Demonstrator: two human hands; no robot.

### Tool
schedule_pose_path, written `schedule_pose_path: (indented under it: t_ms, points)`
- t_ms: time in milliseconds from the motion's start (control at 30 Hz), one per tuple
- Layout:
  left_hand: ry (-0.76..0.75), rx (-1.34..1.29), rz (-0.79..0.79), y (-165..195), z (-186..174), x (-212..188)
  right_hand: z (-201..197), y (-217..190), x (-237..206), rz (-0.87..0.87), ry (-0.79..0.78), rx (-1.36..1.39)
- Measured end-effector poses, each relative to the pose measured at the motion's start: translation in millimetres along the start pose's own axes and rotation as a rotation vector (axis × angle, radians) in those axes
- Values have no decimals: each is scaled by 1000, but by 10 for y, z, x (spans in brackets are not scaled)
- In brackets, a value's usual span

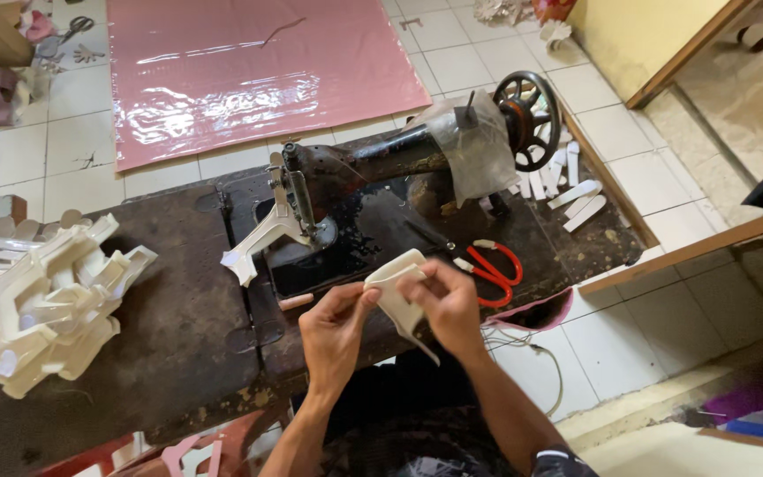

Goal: The person sits at an industrial sewing machine and stitches white shoe upper components together, guiding the fabric pieces under the needle. They trim excess thread with red-handled scissors and place finished stitched components onto a growing pile on the workbench.

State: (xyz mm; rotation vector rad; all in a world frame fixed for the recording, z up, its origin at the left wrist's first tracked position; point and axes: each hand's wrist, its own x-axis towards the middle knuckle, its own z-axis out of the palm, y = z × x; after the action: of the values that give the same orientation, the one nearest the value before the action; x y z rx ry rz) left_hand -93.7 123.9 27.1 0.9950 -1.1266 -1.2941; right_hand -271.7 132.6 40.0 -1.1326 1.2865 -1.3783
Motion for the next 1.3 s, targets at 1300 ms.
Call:
schedule_pose_path:
  t_ms: [1300]
  points:
    - [-303,1048,696,4,-930,899,715,483,2236,-418,-658,208]
